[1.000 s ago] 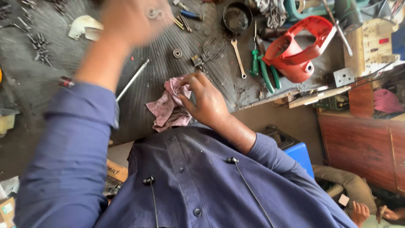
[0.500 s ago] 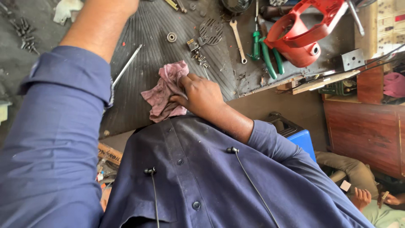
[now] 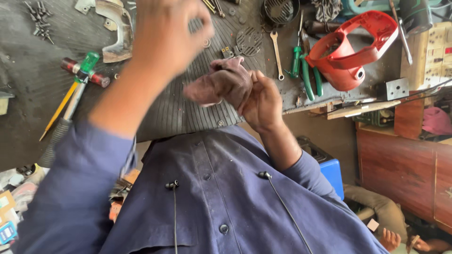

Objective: The person uses two screwdrivers to pry and remove a small metal ring from a red plastic housing. They then clean the ring with a cloth, apply grease with a small brush, and wipe it again. Finally, they place the ring onto a metal gear and use a hammer to tap it into place.

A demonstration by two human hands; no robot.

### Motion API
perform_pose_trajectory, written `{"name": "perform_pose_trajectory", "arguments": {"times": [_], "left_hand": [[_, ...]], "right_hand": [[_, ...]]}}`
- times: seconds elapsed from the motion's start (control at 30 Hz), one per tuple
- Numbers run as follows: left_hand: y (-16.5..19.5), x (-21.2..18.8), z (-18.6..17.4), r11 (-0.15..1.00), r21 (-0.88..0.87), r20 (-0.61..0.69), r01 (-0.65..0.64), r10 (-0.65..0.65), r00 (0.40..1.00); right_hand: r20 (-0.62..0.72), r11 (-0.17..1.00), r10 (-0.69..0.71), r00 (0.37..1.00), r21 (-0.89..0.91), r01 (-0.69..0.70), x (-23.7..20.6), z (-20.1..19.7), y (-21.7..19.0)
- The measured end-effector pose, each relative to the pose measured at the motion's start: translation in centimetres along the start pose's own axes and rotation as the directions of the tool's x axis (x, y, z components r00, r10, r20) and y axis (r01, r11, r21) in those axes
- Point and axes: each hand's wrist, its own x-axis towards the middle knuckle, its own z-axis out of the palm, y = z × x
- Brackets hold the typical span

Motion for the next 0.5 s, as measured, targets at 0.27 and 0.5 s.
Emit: {"name": "perform_pose_trajectory", "arguments": {"times": [0.27, 0.5], "left_hand": [[5.8, -9.6, -0.2, 0.98, -0.181, -0.038, 0.085, -0.093, 0.995], [6.0, -11.3, -0.3, 0.989, -0.094, -0.013, 0.118, -0.12, 0.993]], "right_hand": [[0.535, 0.997, 0.057, 0.843, -0.069, -0.024, 0.6, -1.2, 1.7], [0.407, 0.841, -0.02, 0.913, -0.487, 0.236, 2.8, -3.1, 5.5]]}}
